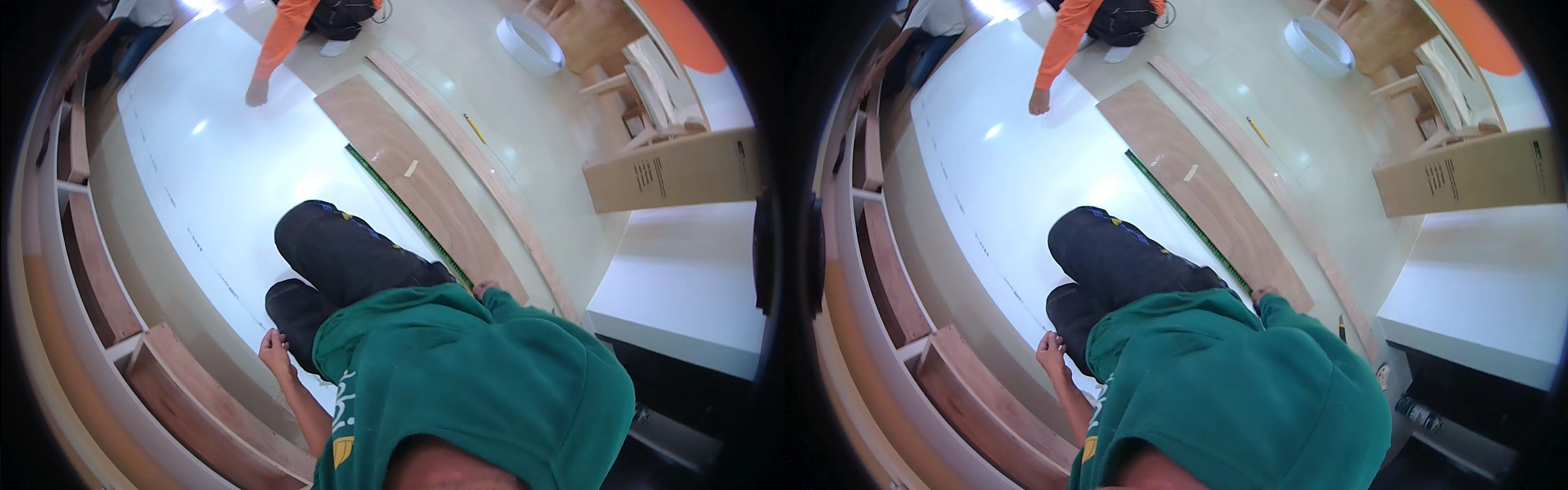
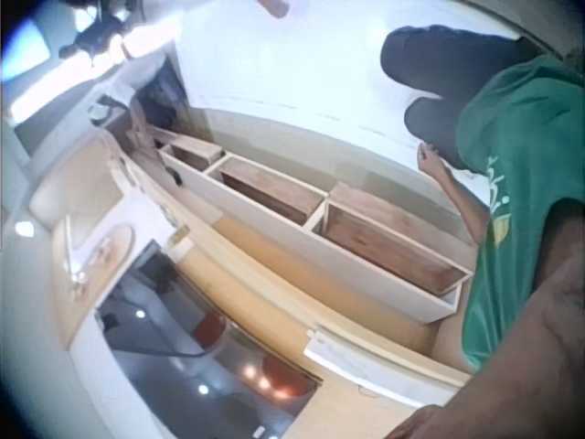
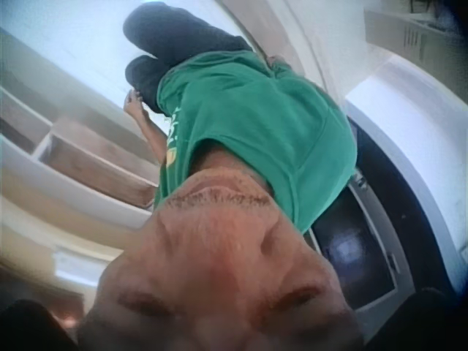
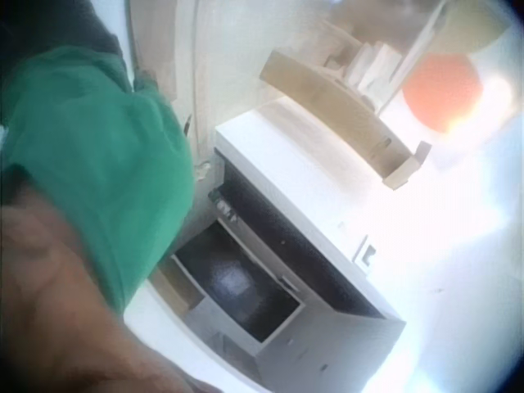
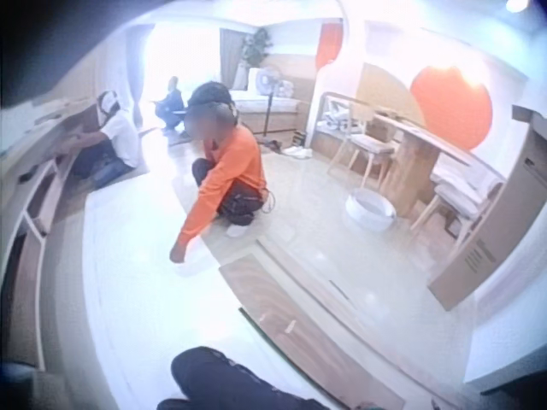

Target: The person kneels on the floor and uses a utility knife to cut a protective film from a large white panel. They then use a tape measure and pencil to measure and mark curved lines on the panel and a wooden shelf unit. The person also handles a wooden template to trace a curve onto the panel.

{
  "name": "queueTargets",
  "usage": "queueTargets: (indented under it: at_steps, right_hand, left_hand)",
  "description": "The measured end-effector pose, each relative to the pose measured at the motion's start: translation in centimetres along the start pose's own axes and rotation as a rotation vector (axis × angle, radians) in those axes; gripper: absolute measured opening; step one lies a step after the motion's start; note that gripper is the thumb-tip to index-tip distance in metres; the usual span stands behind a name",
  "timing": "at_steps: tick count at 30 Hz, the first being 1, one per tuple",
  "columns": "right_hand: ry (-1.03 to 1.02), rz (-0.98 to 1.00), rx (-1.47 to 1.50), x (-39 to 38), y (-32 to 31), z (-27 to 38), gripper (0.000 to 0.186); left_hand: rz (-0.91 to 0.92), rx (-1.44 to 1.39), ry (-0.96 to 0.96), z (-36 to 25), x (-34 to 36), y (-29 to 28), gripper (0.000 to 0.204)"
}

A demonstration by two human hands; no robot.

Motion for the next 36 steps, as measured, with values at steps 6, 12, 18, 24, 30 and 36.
queueTargets:
  at_steps: [6, 12, 18, 24, 30, 36]
  right_hand:
    - [-0.075, -0.04, 0.157, -2.0, 2.9, 0.1, 0.029]
    - [-0.143, -0.243, 0.062, 1.0, -2.5, 3.5, 0.021]
    - [-0.108, -0.348, 0.145, 4.7, -4.1, 6.2, 0.021]
    - [-0.013, -0.264, 0.028, 5.1, -3.0, 5.9, 0.04]
    - [-0.049, -0.282, 0.065, 5.1, -2.1, 3.5, 0.056]
    - [0.027, -0.342, -0.009, 6.3, -1.0, 3.7, 0.053]
  left_hand:
    - [0.113, 0.109, 0.039, -1.6, 7.7, 6.2, 0.037]
    - [0.331, 0.435, 0.033, 2.4, 15.8, 16.9, 0.033]
    - [0.607, 0.535, 0.097, 6.2, 14.7, 24.7, 0.023]
    - [0.465, 1.096, 0.244, 9.5, 13.4, 24.7, 0.061]
    - [0.681, 1.278, 0.544, 12.3, 13.6, 23.2, 0.076]
    - [0.742, 0.894, 0.196, 9.0, 13.8, 23.7, 0.066]
Point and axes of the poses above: each hand's wrist, its own x-axis towards the middle knuckle, its own y-axis out of the palm, z = x × y, the point moved 7 cm from there along x, towards the middle knuckle, and after that the axes turned 2 degrees about -x, right-handed, at the moved point
